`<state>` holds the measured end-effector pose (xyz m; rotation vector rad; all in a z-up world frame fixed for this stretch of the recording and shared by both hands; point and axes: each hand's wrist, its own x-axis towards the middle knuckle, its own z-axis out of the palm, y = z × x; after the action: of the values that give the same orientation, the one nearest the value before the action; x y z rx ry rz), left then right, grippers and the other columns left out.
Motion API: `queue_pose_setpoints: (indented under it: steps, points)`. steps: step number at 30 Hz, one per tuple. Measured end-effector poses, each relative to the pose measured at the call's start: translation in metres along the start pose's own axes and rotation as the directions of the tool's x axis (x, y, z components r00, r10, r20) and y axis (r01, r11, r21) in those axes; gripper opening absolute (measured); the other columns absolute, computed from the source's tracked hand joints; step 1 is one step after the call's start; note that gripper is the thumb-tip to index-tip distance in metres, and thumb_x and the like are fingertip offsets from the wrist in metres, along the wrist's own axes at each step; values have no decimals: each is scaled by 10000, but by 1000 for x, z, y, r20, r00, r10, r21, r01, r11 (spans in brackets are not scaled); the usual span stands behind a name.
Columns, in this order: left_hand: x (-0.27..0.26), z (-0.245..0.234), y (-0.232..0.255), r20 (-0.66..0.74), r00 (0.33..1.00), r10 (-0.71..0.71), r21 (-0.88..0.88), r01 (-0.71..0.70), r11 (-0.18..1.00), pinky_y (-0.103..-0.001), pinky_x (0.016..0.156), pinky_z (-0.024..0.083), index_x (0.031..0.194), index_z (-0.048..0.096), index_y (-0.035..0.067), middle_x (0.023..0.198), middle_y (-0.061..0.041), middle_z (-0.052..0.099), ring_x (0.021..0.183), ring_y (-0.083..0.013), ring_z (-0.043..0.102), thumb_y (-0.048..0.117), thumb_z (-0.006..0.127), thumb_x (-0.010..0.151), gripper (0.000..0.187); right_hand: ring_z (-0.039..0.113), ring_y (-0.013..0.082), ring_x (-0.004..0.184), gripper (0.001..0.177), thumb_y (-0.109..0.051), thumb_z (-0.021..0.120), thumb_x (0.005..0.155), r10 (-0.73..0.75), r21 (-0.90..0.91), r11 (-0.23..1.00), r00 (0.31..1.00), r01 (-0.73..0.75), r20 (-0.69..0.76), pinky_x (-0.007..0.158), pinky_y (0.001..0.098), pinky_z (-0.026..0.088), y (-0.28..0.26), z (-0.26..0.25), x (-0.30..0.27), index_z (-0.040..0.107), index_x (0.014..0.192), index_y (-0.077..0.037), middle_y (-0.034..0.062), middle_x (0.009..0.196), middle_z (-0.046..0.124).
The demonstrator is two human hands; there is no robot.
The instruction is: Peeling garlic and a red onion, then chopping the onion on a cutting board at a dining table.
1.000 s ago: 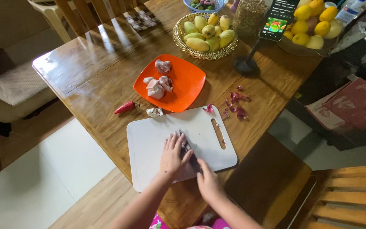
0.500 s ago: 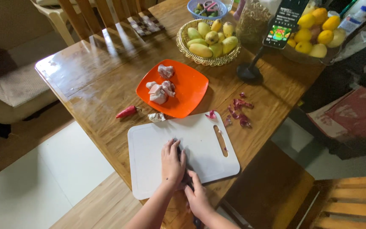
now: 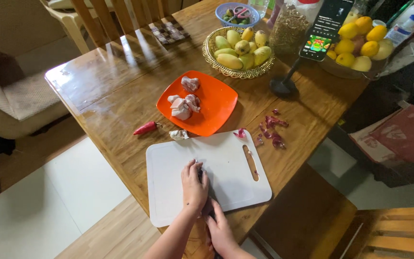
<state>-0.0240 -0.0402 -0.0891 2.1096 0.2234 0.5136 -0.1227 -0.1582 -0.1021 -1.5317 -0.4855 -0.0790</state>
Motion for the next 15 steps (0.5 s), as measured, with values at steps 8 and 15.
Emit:
queue_pose_setpoints:
  steps: [8,15]
  points:
    - [4,1,-1,-96,992,-76,-144,61,988,-428,1088,429,1170,675,23,1333,-172,601,1255,-354,543,71,618,901,279,410,81,355,537,-151,530,1039,735,153,655,671,-740,99,332,250,337,-46,-6,25,440,1560,-244,-20,570,518]
    - [19,0,10,-137,986,-94,-227,61,972,-407,1041,476,1102,693,18,1244,-168,643,1208,-340,597,75,620,905,217,444,91,371,583,-122,514,1016,777,64,622,625,-781,76,341,255,369,-63,-13,42,421,1566,-290,-1,617,519]
